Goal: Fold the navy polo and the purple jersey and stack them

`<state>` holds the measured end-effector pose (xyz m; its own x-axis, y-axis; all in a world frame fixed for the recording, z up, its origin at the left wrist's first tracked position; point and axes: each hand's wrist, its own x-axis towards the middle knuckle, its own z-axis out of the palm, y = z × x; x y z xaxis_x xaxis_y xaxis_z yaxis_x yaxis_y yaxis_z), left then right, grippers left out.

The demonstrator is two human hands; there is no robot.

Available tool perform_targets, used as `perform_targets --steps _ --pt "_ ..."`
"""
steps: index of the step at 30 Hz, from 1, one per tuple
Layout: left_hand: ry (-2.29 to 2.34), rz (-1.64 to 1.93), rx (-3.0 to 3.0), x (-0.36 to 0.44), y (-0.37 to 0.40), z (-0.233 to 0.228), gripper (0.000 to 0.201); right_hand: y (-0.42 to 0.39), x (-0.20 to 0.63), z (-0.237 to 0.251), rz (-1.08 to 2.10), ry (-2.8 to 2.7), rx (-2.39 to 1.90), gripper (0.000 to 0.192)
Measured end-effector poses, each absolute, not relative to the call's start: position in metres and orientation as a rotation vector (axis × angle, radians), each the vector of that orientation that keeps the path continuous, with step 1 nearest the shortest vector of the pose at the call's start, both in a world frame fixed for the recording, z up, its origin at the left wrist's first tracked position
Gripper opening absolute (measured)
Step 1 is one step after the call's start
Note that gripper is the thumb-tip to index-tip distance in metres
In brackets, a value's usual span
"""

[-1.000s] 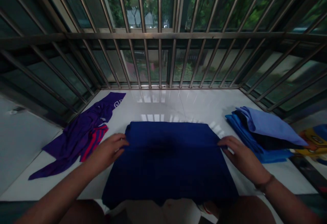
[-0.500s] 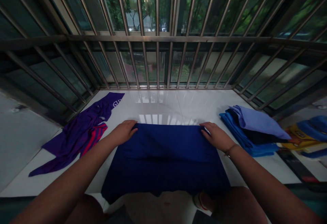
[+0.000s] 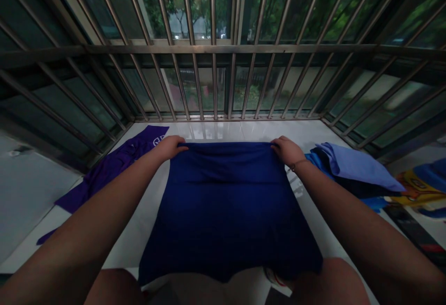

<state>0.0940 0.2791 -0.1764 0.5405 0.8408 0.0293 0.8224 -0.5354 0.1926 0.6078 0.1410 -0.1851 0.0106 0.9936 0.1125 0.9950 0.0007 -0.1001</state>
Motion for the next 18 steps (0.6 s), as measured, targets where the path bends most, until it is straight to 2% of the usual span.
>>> perform_targets --steps 3,7,13,18 --pt "1.390 0.455 2.751 0.088 0.264 -0.158 0.031 0.133 0.604 -0.167 -0.218 -1.978 -1.991 0.032" --pt "1.211 0.657 2.863 0.064 0.195 -0.159 0.029 0.075 0.606 -0.163 -0.371 -2.012 -1.743 0.030" --pt "1.097 0.534 2.903 0.018 0.053 -0.234 0.025 -0.075 0.613 -0.227 -0.322 -2.268 -1.546 0.029" --pt "1.254 0.561 2.814 -0.001 -0.013 -0.292 0.027 -0.156 0.609 -0.282 -0.183 -2.294 -1.646 0.037"
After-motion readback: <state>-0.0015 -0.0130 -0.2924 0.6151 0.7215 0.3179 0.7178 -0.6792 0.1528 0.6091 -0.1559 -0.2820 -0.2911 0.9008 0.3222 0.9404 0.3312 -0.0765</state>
